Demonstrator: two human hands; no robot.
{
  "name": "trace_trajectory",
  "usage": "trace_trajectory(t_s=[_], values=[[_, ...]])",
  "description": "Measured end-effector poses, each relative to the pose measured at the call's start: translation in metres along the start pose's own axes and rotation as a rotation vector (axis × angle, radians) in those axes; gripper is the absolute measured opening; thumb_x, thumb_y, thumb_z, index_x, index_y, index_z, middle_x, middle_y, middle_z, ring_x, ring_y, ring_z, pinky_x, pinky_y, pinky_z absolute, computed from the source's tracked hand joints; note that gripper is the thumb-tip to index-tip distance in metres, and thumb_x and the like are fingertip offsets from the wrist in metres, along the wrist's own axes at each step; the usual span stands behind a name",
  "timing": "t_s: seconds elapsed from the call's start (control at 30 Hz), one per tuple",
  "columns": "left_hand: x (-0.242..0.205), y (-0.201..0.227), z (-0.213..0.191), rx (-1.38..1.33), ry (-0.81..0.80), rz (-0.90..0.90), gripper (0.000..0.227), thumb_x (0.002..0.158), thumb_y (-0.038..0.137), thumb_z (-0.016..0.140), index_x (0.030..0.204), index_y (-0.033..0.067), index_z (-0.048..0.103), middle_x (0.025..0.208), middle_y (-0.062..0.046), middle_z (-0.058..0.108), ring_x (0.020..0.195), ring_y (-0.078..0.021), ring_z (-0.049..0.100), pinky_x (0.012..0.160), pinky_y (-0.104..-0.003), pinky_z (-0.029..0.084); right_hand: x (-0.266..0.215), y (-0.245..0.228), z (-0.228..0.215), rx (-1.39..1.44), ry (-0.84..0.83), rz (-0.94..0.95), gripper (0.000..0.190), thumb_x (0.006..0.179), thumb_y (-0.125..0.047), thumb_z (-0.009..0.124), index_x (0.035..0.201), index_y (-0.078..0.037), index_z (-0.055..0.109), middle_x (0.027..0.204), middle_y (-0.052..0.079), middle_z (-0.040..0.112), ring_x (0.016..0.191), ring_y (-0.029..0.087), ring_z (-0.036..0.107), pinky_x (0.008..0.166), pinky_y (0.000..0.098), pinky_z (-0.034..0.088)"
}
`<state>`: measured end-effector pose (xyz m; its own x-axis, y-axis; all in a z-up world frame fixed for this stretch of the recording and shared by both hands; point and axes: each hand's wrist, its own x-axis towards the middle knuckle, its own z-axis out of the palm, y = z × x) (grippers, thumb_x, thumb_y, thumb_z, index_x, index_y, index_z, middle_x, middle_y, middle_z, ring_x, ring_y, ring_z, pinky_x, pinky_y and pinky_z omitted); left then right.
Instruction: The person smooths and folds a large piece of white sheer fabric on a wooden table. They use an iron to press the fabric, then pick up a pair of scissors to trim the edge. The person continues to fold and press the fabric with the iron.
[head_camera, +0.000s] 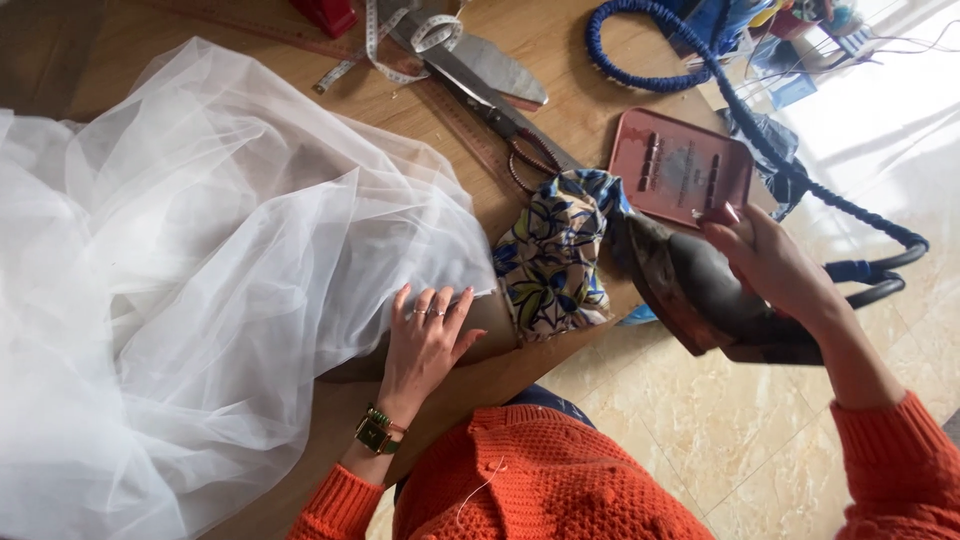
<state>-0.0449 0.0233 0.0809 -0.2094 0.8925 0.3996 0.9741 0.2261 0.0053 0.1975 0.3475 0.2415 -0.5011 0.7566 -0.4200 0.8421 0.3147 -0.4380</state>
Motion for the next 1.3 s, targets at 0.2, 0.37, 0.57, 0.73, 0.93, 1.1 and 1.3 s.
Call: trace_trajectory(t_s=[0.2, 0.37, 0.57, 0.73, 0.93, 1.1, 1.3], values=[[0.016, 0.022, 0.006, 0.041, -0.069, 0.017, 0.059, 0.1, 0.057, 0.053, 0.149, 0.0228, 0.053, 0.124, -0.002, 0.056, 0.114, -0.0205, 0.051, 0.11, -0.05, 0.039, 0.078, 0.004, -0.023, -0.102, 0.099, 0.045, 0.037, 0.107, -0.042, 0.056, 0.105, -0.005, 0.055, 0.071, 0.016, 0.064, 0.054, 0.029, 0.057, 0.059, 0.0427, 0.042], [0.02, 0.024, 0.003, -0.005, -0.066, -0.025, 0.05, 0.1, 0.054, 0.055, 0.138, 0.0223, 0.063, 0.123, -0.003, 0.054, 0.11, -0.0225, 0.05, 0.104, -0.047, 0.041, 0.143, 0.014, -0.032, -0.18, 0.163, -0.104, 0.047, 0.108, -0.051, 0.058, 0.112, -0.004, 0.06, 0.117, 0.023, 0.068, 0.097, 0.043, 0.065, 0.075, 0.0513, 0.047], [0.006, 0.025, 0.017, -0.089, 0.004, -0.034, 0.051, 0.1, 0.053, 0.057, 0.142, 0.0246, 0.058, 0.129, -0.006, 0.06, 0.119, -0.0229, 0.052, 0.112, -0.053, 0.037, 0.195, 0.04, -0.031, -0.135, 0.199, -0.2, 0.052, 0.113, -0.047, 0.061, 0.085, -0.005, 0.049, 0.105, 0.015, 0.068, 0.081, 0.032, 0.057, 0.069, 0.0457, 0.042], [0.01, 0.027, 0.002, -0.237, 0.082, -0.057, 0.035, 0.099, 0.039, 0.066, 0.123, 0.0139, 0.07, 0.128, -0.007, 0.063, 0.123, -0.0243, 0.056, 0.115, -0.058, 0.036, 0.203, 0.035, -0.023, -0.18, 0.179, -0.209, 0.049, 0.112, -0.047, 0.06, 0.092, -0.002, 0.056, 0.109, 0.02, 0.07, 0.084, 0.039, 0.062, 0.069, 0.0487, 0.044], [0.033, 0.014, 0.013, -0.289, 0.152, -0.143, 0.03, 0.093, 0.016, 0.074, 0.122, 0.0104, 0.067, 0.126, -0.008, 0.064, 0.122, -0.0249, 0.058, 0.117, -0.051, 0.038, 0.202, 0.056, -0.009, -0.382, 0.406, -0.378, 0.052, 0.11, -0.047, 0.061, 0.133, -0.003, 0.049, 0.109, 0.027, 0.062, 0.092, 0.043, 0.057, 0.073, 0.0536, 0.042], [0.08, -0.011, 0.027, -0.236, 0.005, -0.138, 0.074, 0.084, -0.005, 0.073, 0.149, 0.0188, 0.048, 0.152, -0.012, 0.051, 0.141, -0.0318, 0.046, 0.124, -0.055, 0.03, 0.148, 0.023, 0.043, -0.342, 0.923, -0.775, 0.074, 0.111, -0.065, 0.028, 0.147, -0.003, 0.047, 0.14, 0.024, 0.039, 0.129, 0.04, 0.039, 0.1, 0.0701, 0.035], [0.101, -0.038, 0.072, -0.084, -0.136, 0.024, 0.022, 0.077, 0.026, 0.083, 0.097, 0.0202, 0.077, 0.141, -0.002, 0.063, 0.147, -0.0266, 0.041, 0.121, -0.059, 0.025, 0.087, 0.009, 0.139, -0.068, 0.476, -0.933, 0.053, 0.089, -0.03, 0.071, 0.139, -0.021, 0.06, 0.133, 0.016, 0.051, 0.127, 0.04, 0.045, 0.101, 0.0517, 0.035]])
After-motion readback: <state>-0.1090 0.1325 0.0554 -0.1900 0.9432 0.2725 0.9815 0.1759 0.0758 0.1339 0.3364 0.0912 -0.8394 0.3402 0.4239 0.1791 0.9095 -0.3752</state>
